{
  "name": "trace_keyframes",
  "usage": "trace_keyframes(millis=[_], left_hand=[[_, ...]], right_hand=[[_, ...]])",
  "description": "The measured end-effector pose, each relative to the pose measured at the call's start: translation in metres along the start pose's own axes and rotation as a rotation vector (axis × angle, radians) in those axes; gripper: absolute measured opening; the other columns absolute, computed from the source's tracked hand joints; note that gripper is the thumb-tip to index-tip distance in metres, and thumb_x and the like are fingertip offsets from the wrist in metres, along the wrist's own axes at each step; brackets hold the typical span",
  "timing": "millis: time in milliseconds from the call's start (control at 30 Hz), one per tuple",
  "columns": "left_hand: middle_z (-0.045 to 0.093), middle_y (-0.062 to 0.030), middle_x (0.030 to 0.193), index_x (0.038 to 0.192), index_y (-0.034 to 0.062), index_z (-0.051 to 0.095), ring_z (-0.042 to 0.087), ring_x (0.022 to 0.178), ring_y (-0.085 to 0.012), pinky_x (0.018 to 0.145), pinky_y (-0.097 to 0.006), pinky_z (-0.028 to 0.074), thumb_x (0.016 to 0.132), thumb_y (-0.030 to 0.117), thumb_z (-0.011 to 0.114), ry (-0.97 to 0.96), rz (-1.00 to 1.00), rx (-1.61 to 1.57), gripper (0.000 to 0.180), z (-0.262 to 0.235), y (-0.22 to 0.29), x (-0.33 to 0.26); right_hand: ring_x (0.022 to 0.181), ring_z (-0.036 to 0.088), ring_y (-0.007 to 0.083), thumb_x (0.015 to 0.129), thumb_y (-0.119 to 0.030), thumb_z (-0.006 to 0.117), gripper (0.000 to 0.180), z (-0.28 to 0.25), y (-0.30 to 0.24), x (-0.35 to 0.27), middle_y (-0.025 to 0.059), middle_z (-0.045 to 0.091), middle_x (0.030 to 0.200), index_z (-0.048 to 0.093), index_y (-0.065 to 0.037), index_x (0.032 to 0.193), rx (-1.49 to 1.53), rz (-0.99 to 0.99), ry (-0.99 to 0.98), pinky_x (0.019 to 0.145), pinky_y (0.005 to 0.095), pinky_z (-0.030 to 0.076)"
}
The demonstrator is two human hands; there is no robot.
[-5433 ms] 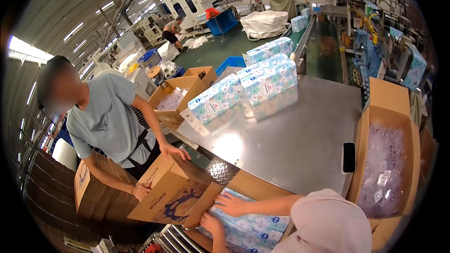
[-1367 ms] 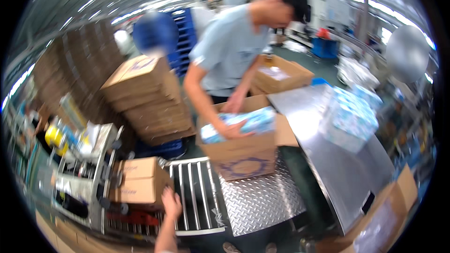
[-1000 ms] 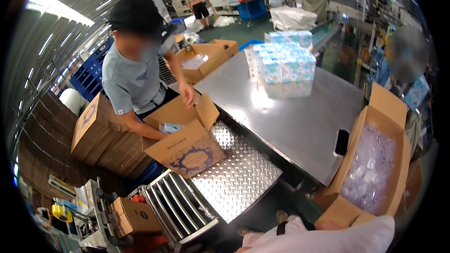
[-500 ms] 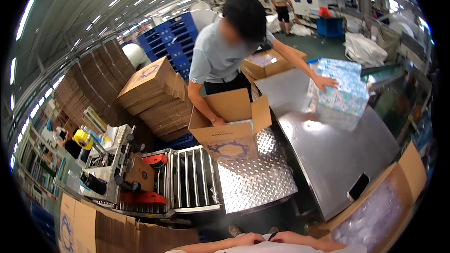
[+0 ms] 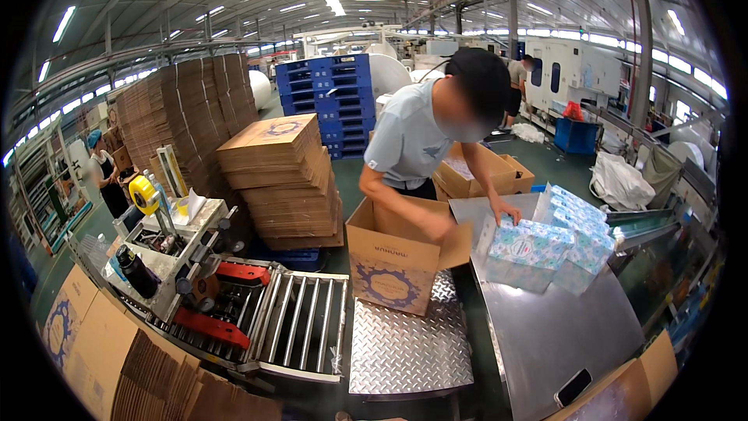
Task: The person assembles cardboard boxes, places stacks of paper product packages inside them, and places the filled boxes onto a conveyor belt.
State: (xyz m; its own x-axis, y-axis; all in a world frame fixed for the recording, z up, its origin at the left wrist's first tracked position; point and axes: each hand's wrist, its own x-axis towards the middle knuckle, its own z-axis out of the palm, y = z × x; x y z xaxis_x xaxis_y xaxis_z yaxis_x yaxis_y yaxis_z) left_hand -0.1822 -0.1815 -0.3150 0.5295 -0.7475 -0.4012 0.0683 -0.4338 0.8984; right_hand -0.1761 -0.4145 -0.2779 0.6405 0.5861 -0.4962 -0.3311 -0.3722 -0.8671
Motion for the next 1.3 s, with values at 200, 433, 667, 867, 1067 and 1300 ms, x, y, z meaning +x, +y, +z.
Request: trace_keyframes(millis=[200, 433, 667, 867, 1067, 1300], left_hand=[[0.061, -0.0061, 0.083, 0.095, 0.0029, 0.059, 0.055, 0.077, -0.015, 0.07, -0.029, 0.044, 0.082, 0.024, 0.059, 0.101, -0.041, -0.023, 0.024, -0.031, -0.006, -0.031], [0.061, -0.008, 0.085, 0.095, 0.0022, 0.059, 0.055, 0.078, -0.0175, 0.072, -0.031, 0.044, 0.083, 0.023, 0.058, 0.14, -0.082, -0.037, 0.024, -0.049, -0.018, -0.055], [0.062, -0.0099, 0.086, 0.095, 0.0015, 0.06, 0.056, 0.08, -0.0199, 0.073, -0.033, 0.044, 0.083, 0.023, 0.057, 0.143, -0.078, -0.029, 0.024, -0.053, -0.027, -0.069], [0.062, -0.0115, 0.088, 0.094, 0.0009, 0.06, 0.056, 0.082, -0.022, 0.075, -0.034, 0.044, 0.083, 0.022, 0.057, 0.125, -0.057, 0.013, 0.025, -0.051, -0.035, -0.083], [0.063, -0.0131, 0.089, 0.094, 0.0003, 0.06, 0.057, 0.083, -0.0241, 0.076, -0.036, 0.044, 0.083, 0.022, 0.056, 0.095, -0.027, 0.105, 0.025, -0.045, -0.047, -0.106], [0.058, -0.0001, 0.076, 0.095, 0.005, 0.058, 0.052, 0.07, -0.0075, 0.064, -0.025, 0.043, 0.078, 0.024, 0.064, -0.01, 0.006, -0.18, 0.026, -0.029, -0.07, -0.102]], right_hand=[[0.095, 0.055, 0.0139, 0.085, -0.017, 0.056, 0.029, -0.003, -0.019, 0.03, 0.0064, 0.059, 0.103, 0.056, -0.002, 0.11, 0.013, 0.008, 0.026, 0.084, 0.0279, 0.043], [0.095, 0.055, 0.0135, 0.085, -0.016, 0.056, 0.028, -0.002, -0.028, 0.045, 0.0056, 0.059, 0.103, 0.056, -0.002, 0.109, 0.03, 0.023, 0.034, 0.084, 0.0275, 0.042], [0.095, 0.054, 0.013, 0.084, -0.015, 0.057, 0.028, -0.001, -0.025, 0.048, 0.0048, 0.059, 0.103, 0.056, -0.002, 0.109, 0.051, 0.045, 0.029, 0.084, 0.0272, 0.042], [0.095, 0.054, 0.0126, 0.084, -0.014, 0.057, 0.027, -0.002, -0.021, 0.046, 0.0041, 0.058, 0.102, 0.056, -0.002, 0.109, 0.069, 0.066, 0.02, 0.084, 0.0269, 0.042], [0.095, 0.054, 0.0123, 0.084, -0.014, 0.057, 0.027, -0.001, -0.01, 0.041, 0.0035, 0.058, 0.102, 0.057, -0.002, 0.108, 0.086, 0.078, 0.024, 0.084, 0.0266, 0.042], [0.095, 0.054, 0.0118, 0.084, -0.013, 0.057, 0.026, 0.008, 0.022, 0.023, 0.0027, 0.058, 0.102, 0.057, -0.002, 0.108, 0.142, 0.078, 0.008, 0.085, 0.0262, 0.042]])
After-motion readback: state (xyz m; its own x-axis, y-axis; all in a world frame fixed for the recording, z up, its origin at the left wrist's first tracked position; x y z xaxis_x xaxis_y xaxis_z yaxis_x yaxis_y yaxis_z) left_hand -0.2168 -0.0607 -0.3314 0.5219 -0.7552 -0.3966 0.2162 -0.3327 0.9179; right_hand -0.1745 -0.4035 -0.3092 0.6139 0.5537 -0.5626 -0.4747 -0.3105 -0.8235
